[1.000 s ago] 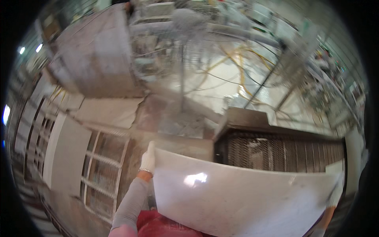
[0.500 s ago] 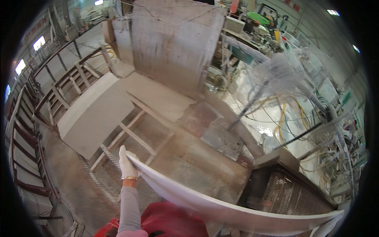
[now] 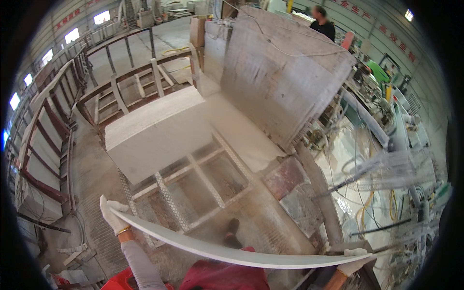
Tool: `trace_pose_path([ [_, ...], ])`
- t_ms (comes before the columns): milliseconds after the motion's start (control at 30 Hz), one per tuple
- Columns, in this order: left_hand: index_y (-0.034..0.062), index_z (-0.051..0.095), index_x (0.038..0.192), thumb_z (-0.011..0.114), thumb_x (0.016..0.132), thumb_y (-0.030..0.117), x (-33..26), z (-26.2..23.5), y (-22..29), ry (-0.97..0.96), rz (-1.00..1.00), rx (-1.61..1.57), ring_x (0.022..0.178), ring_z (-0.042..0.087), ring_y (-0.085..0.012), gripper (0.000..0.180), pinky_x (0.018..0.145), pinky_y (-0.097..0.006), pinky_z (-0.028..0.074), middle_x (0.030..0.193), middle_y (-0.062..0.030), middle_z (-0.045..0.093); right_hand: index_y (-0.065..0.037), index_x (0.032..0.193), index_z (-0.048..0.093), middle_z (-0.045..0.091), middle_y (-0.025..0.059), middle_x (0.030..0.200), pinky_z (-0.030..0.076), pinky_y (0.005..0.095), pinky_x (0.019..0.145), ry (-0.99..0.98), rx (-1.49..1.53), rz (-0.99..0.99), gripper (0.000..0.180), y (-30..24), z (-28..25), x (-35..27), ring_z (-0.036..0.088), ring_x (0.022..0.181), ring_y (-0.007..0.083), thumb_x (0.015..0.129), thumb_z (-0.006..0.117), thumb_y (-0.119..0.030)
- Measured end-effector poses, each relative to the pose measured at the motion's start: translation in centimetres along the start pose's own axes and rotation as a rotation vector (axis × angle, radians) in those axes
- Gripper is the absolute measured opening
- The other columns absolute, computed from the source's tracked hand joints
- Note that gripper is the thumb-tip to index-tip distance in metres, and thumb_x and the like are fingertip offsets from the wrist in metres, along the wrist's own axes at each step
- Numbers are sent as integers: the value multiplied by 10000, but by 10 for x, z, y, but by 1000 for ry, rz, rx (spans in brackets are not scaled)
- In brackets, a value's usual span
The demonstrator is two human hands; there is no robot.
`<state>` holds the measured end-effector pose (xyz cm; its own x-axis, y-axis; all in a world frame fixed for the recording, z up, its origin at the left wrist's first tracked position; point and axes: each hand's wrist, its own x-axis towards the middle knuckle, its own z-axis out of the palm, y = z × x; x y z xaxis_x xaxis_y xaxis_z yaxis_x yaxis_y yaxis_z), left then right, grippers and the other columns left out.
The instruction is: The person picks large white rectangular panels from a conveyor belt and stacks them on a nearby rack. The person repeats this action several times, lifting each panel with both hands and placing it carefully on top of the existing stack.
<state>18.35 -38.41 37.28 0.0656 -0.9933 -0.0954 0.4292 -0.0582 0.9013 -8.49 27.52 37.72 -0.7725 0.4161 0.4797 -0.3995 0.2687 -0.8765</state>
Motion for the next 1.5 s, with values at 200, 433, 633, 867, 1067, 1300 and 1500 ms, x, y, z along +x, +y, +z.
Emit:
trace_pose_path([
  [200,90,455,534,499,843,368,27,16,17,124,240,9,405,421,-170,418,470,-293,377,428,-51,426,-52,1312,262,378,-7,611,437,427,676,25,-261,72,518,85,147,14,394,520,127,881,448,-273],
  [433,87,458,546,517,834,344,42,78,33,99,273,-123,405,411,-170,390,462,-322,407,458,-51,426,-95,1058,428,388,-11,534,416,487,770,-149,295,311,400,152,274,54,358,432,125,902,360,-457],
  [633,84,467,526,518,824,354,58,116,37,200,340,-116,432,436,-187,405,489,-326,420,463,-61,436,-127,734,397,295,-44,501,380,419,896,-369,940,579,422,177,344,93,314,424,108,888,354,-519],
  [867,73,478,565,505,836,335,93,130,31,283,374,-85,447,450,-186,378,509,-330,432,473,-63,448,-164,550,263,231,-33,511,339,388,943,-982,1366,597,492,179,424,104,245,472,121,897,352,-501],
  [1067,79,478,579,496,846,324,156,98,0,368,345,-46,449,450,-178,363,503,-329,436,485,-57,456,-189,515,237,220,-45,451,418,354,817,-300,897,794,494,144,490,57,199,383,109,901,350,-475],
  [1300,87,463,579,475,860,331,270,56,-67,452,223,-52,459,446,-176,373,536,-328,437,501,-44,445,-186,459,320,304,-54,395,389,353,824,-119,780,942,539,113,598,1,217,336,123,916,334,-472],
  [1500,72,471,586,449,873,316,354,-3,-122,500,183,-12,504,465,-193,378,651,-381,455,512,-54,459,-209,399,228,275,-41,354,327,371,938,-440,716,1059,589,141,715,-45,200,302,138,913,308,-485],
])
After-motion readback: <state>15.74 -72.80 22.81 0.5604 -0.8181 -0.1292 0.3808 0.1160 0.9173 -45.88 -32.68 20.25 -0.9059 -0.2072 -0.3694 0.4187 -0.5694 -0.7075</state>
